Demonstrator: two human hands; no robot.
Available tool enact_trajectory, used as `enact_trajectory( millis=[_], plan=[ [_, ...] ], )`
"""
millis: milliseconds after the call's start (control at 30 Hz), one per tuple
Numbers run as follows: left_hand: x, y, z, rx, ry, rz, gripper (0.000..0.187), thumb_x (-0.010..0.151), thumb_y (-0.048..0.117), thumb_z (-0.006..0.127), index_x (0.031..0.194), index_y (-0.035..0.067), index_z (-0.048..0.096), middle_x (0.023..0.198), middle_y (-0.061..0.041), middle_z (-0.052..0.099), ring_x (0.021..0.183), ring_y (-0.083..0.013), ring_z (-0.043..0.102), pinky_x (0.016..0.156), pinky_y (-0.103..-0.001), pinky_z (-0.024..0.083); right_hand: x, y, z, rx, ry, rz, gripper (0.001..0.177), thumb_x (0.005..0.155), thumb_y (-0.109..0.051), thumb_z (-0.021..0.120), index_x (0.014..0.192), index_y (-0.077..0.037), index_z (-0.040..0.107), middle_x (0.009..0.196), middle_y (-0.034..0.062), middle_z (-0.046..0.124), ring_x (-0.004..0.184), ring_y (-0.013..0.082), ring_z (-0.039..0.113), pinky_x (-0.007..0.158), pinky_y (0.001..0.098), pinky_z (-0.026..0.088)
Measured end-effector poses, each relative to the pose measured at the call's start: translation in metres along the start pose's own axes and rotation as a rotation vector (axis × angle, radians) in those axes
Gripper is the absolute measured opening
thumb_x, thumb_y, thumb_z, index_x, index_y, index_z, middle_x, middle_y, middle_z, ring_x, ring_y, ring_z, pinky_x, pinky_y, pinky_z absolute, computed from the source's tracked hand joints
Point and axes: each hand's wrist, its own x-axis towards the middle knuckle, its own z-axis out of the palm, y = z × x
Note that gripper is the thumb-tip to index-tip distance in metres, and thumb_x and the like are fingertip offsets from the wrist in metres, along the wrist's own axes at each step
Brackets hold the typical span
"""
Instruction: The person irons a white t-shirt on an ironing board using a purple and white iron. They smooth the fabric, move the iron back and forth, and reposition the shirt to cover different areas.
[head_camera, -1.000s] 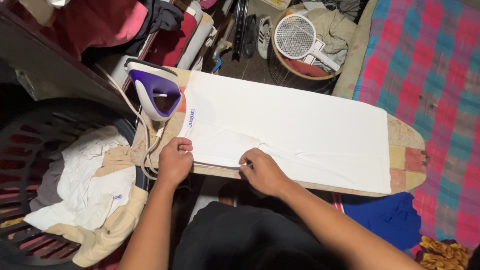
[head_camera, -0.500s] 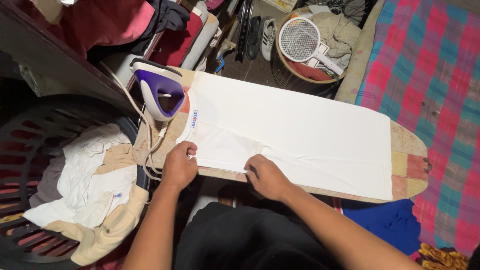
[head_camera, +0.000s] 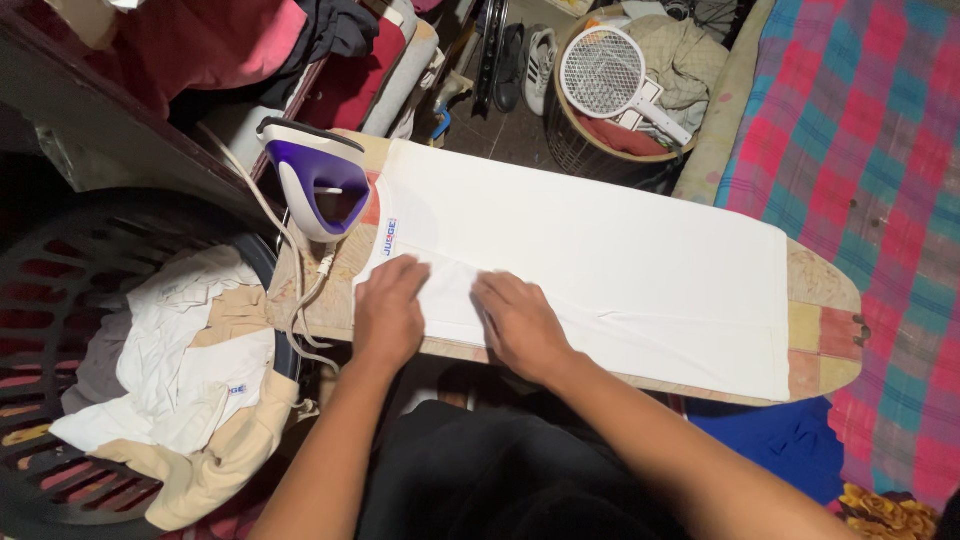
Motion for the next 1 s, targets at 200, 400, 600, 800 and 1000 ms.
enact_trajectory(
  millis=[200,400,600,800,1000],
  plan=[
    [0.007,-0.01,0.017,0.3,-0.221,0.012,0.071,0.081,-0.008,0.049,0.149,0.015,0.047,0.162,-0.001,0.036,0.148,-0.0179,0.031,0.116,-0.054,0.02,-0.002,0.026,0.013,-0.45,-0.509,0.143,0.061,0.104,-0.028,0.038,0.156,-0.003,0.02,0.166,0.0133,0.013,0.152,0.0335,0.012,0.117,0.0606,0.013],
    [0.007,-0.009,0.016,0.375,-0.251,-0.007,0.077,0.078,-0.007,0.051,0.152,0.015,0.041,0.164,0.0,0.031,0.149,-0.015,0.029,0.117,-0.061,0.014,-0.021,0.024,-0.01,-0.411,-0.53,0.222,0.06,0.105,-0.031,0.029,0.159,-0.008,0.02,0.168,0.0073,0.015,0.153,0.0326,0.011,0.12,0.06,0.009],
    [0.007,-0.006,0.026,0.315,-0.22,0.037,0.078,0.077,-0.007,0.058,0.15,0.015,0.043,0.163,-0.003,0.034,0.152,-0.0203,0.027,0.12,-0.06,0.015,0.012,0.015,0.01,-0.208,-0.373,0.151,0.056,0.106,-0.024,0.034,0.158,-0.005,0.028,0.167,0.012,0.023,0.155,0.0325,0.015,0.123,0.0568,0.011],
    [0.008,-0.004,0.027,0.314,-0.267,0.026,0.083,0.076,-0.009,0.057,0.153,0.017,0.04,0.165,-0.004,0.028,0.153,-0.0212,0.022,0.121,-0.059,0.012,0.028,0.01,0.038,-0.327,-0.521,-0.022,0.072,0.092,-0.014,0.044,0.158,0.002,0.023,0.169,0.0173,0.015,0.157,0.0297,0.013,0.123,0.0493,0.014],
    [0.013,0.003,0.015,0.346,-0.339,-0.001,0.086,0.075,-0.009,0.056,0.154,0.02,0.037,0.166,-0.003,0.024,0.154,-0.0215,0.019,0.121,-0.061,0.006,0.012,0.025,0.02,-0.248,-0.535,0.026,0.063,0.105,-0.032,0.037,0.157,-0.001,0.02,0.168,0.0135,0.012,0.155,0.027,0.008,0.122,0.0515,0.005]
  ],
)
